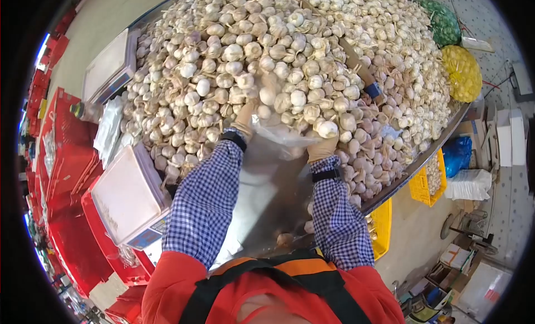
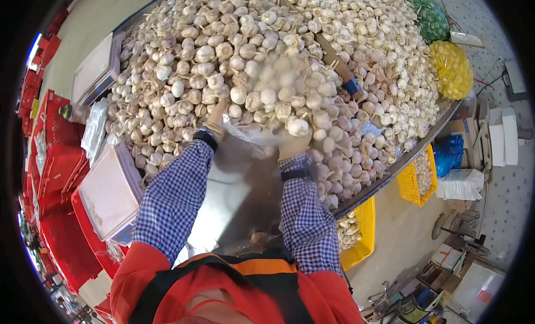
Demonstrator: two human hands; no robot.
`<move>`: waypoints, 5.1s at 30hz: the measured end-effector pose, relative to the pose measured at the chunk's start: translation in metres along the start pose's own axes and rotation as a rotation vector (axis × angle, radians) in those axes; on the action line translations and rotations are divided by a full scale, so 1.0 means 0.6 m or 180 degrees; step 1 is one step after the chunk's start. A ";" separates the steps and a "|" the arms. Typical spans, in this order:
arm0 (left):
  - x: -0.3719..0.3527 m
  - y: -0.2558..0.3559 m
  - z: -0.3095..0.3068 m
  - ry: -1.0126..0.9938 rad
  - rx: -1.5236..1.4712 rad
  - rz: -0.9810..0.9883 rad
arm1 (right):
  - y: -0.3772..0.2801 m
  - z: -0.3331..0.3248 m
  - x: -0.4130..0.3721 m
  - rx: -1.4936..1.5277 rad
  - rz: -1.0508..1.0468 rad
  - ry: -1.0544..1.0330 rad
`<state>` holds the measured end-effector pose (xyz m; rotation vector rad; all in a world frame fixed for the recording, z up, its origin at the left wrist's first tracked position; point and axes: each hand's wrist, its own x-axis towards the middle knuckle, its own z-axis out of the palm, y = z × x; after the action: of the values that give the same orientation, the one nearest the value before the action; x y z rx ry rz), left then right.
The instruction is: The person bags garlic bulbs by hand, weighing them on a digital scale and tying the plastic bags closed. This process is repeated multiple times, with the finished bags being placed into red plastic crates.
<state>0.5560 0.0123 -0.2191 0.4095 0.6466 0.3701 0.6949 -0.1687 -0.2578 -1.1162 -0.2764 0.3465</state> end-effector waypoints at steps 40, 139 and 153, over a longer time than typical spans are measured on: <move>-0.810 0.258 -0.369 0.1397 0.1136 0.3090 | -0.109 0.531 -0.448 -0.2431 -0.1276 -0.3155; -0.786 0.406 -0.221 0.1314 0.2486 0.2698 | -0.226 0.650 -0.463 -0.0816 0.1567 -0.4661; -0.640 0.333 -0.475 0.1998 0.1575 0.3396 | -0.123 0.526 -0.566 0.0461 0.2307 -0.1798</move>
<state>0.0485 0.0810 -0.1388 1.1369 1.1042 1.4033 0.2729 -0.0755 -0.0748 -0.9261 -0.3276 1.3151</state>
